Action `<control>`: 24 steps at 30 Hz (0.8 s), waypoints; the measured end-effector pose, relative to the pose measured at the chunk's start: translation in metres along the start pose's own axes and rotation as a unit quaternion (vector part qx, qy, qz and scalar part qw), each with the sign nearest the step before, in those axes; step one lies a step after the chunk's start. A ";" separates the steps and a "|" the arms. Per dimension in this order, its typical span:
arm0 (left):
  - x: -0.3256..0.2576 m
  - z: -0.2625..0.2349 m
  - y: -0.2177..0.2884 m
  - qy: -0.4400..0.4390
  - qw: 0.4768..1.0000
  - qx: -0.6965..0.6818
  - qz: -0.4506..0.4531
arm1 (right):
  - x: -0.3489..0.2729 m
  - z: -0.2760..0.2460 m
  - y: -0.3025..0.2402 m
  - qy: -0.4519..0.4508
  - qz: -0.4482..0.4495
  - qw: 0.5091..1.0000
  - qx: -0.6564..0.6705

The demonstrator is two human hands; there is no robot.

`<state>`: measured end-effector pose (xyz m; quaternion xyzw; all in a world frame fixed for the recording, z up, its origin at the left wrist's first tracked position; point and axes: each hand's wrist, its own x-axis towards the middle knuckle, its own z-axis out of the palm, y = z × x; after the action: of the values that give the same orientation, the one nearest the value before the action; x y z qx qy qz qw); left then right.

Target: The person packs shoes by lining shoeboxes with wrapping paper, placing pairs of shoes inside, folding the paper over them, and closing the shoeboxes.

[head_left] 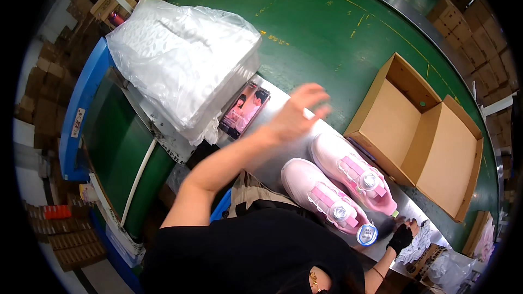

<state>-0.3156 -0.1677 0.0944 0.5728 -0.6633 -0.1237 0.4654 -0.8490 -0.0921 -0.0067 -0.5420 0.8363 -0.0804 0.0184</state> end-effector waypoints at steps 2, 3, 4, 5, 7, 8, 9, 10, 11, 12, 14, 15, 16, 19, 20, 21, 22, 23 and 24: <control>0.009 -0.059 -0.009 0.054 0.994 0.094 -0.022 | -0.003 -0.002 0.007 0.003 0.000 1.000 0.002; 0.012 -0.082 -0.015 0.119 0.986 0.021 -0.118 | -0.004 -0.002 0.008 0.003 -0.003 1.000 0.003; 0.013 -0.115 -0.038 0.140 0.977 0.157 -0.033 | -0.004 0.001 0.008 0.004 -0.008 1.000 0.007; 0.013 -0.140 -0.052 0.146 0.971 0.175 -0.078 | -0.005 0.002 0.009 0.007 -0.010 1.000 0.009; 0.000 -0.188 -0.106 0.137 0.930 0.329 -0.091 | -0.009 0.004 0.005 0.018 -0.017 1.000 0.018; -0.006 -0.200 -0.125 0.137 0.930 0.329 -0.090 | -0.012 0.003 0.004 0.026 -0.016 0.999 0.021; -0.012 -0.209 -0.140 0.013 0.899 0.381 -0.218 | -0.013 0.004 0.003 0.045 -0.015 0.998 0.027; -0.016 -0.213 -0.147 -0.110 0.836 0.418 -0.339 | -0.012 0.009 0.011 0.046 -0.016 0.998 0.028; -0.016 -0.204 -0.138 -0.113 0.837 0.415 -0.338 | -0.011 0.016 0.025 0.069 -0.047 0.996 0.023; -0.021 -0.193 -0.126 -0.119 0.834 0.420 -0.339 | -0.010 0.023 0.039 0.093 -0.078 0.992 0.018; -0.025 -0.190 -0.116 -0.147 0.822 0.386 -0.393 | -0.012 0.016 0.034 0.094 -0.088 0.991 0.029; -0.027 -0.190 -0.114 -0.147 0.821 0.386 -0.394 | -0.013 0.012 0.030 0.096 -0.096 0.990 0.040; -0.029 -0.187 -0.111 -0.131 0.828 0.388 -0.384 | -0.013 0.010 0.029 0.095 -0.096 0.990 0.039; -0.029 -0.187 -0.111 -0.115 0.836 0.384 -0.375 | -0.012 0.002 0.022 0.162 -0.140 0.977 -0.011; -0.029 -0.187 -0.113 -0.116 0.839 0.379 -0.374 | -0.011 -0.005 0.015 0.164 -0.099 0.980 0.054; -0.030 -0.187 -0.116 -0.116 0.838 0.379 -0.375 | -0.009 -0.013 0.006 0.166 -0.058 0.977 0.118; -0.032 -0.188 -0.120 -0.097 0.842 0.405 -0.343 | -0.007 -0.025 -0.005 0.133 0.057 0.967 0.211; -0.035 -0.188 -0.125 -0.078 0.843 0.431 -0.311 | -0.005 -0.039 -0.021 0.133 0.058 0.967 0.210; -0.036 -0.189 -0.131 -0.080 0.844 0.430 -0.309 | -0.003 -0.054 -0.041 0.182 0.010 0.945 0.271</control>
<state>-0.0909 -0.1080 0.0872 0.8792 -0.4732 -0.0091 0.0557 -0.8170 -0.0999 0.0528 -0.4845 0.7771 -0.4015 0.0126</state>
